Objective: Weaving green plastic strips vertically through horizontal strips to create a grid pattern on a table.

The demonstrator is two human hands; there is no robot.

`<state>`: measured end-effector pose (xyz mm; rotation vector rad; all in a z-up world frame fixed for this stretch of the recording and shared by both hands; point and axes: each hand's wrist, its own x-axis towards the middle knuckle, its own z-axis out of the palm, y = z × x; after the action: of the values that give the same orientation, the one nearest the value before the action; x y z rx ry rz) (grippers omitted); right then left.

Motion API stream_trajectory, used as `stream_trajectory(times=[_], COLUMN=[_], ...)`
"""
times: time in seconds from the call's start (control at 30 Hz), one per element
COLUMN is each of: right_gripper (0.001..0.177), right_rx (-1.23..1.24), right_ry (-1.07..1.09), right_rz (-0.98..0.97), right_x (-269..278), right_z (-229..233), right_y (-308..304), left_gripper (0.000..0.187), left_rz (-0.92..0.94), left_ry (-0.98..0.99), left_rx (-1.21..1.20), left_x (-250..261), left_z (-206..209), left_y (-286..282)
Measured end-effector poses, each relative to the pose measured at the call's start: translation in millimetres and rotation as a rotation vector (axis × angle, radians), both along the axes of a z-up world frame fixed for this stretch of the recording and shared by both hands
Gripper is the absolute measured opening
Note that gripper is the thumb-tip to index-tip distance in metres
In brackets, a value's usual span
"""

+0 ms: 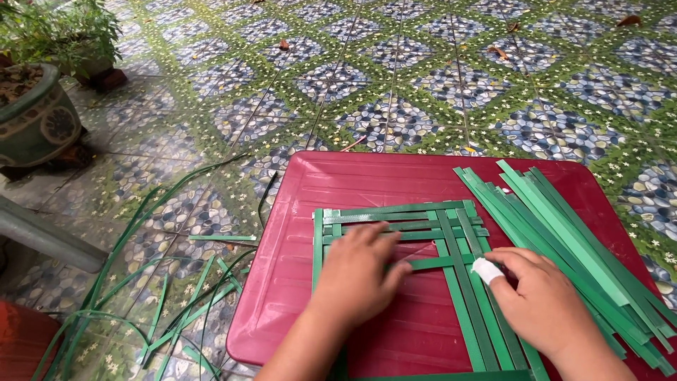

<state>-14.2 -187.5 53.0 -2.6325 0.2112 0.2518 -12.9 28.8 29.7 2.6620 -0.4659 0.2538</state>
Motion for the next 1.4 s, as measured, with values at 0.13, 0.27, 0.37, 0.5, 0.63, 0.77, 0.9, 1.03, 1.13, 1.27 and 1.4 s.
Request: stream_trajectory(times=[0.13,0.27,0.37,0.5,0.63,0.77,0.9,1.03,1.13,1.27,1.4], right_gripper=[0.031,0.027,0.033,0.034,0.03,0.028,0.024,0.023,0.024,0.019,0.043], right_rx=[0.04,-0.028,-0.141,-0.266,-0.27,-0.212,-0.196,0.155,0.52,0.899,1.159], right_ry=[0.041,-0.015,-0.075,0.11,0.105,0.099,0.038,-0.233,-0.138,-0.001,0.294], right_rz=[-0.147,-0.285,-0.3,-0.315,-0.315,-0.328,-0.372,-0.42,-0.553,-0.588,-0.658], right_x=[-3,7,23,35,40,35,28,21,3,-13,-39], right_z=[18,14,-11,-33,-45,-38,-31,-37,10,6,-30], right_y=[1,-36,-80,-103,-115,-104,-98,-93,-40,-26,-24], left_gripper=[0.039,0.041,0.043,0.05,0.055,0.05,0.039,0.033,0.027,0.024,0.025], left_rz=[0.47,0.642,0.736,0.794,0.776,0.766,0.784,0.701,0.591,0.479,0.467], left_ry=[0.123,0.331,0.4,0.408,0.541,0.548,0.459,0.302,0.212,0.16,0.246], left_rx=[-0.178,-0.278,-0.327,-0.282,-0.265,-0.347,-0.483,-0.552,-0.647,-0.621,-0.722], left_x=[-9,-17,-20,-27,-34,-25,-17,-16,-13,-14,-17], left_z=[19,59,72,63,60,65,56,43,25,30,32], left_y=[33,44,40,47,50,58,59,53,46,36,31])
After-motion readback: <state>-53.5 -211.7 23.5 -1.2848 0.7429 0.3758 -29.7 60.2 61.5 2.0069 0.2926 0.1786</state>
